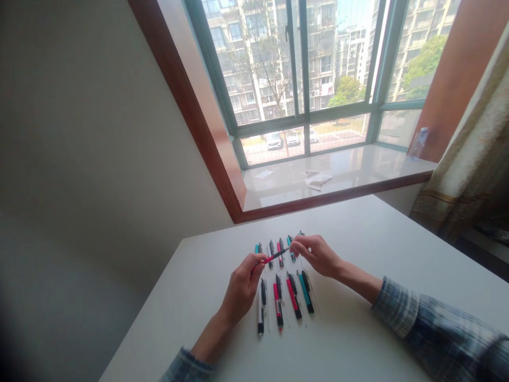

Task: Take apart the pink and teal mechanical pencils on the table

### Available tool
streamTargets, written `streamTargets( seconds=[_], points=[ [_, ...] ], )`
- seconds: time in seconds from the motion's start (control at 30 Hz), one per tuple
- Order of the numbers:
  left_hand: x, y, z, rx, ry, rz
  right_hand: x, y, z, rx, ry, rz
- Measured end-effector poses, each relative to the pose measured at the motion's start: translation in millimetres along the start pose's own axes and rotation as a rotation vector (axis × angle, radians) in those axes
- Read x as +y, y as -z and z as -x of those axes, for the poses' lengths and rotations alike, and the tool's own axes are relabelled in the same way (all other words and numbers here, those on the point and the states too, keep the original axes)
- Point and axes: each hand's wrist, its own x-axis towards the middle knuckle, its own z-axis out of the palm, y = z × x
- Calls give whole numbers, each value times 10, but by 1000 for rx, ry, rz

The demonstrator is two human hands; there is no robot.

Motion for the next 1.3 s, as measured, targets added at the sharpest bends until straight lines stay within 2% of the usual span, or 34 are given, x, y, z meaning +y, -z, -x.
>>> streamTargets(
  seconds=[0.2, 0.43, 0.57, 0.87, 1.3],
  points=[
    [-48, -102, -144, -29, -64, -31, 41, 53, -4, 45, -25, 63],
    [-17, -137, -189, -53, -104, -25, 185, 144, 0, 4, -105, -65],
    [23, -149, -183, -55, -88, -22, 188, 164, 11, 21, -118, -184],
    [8, -172, -194, -85, -54, 23, 143, 164, 1, 28, -112, -84],
    [-26, -174, -206, -66, 6, 18, 155, 181, -14, 28, -54, -113]
  ],
)
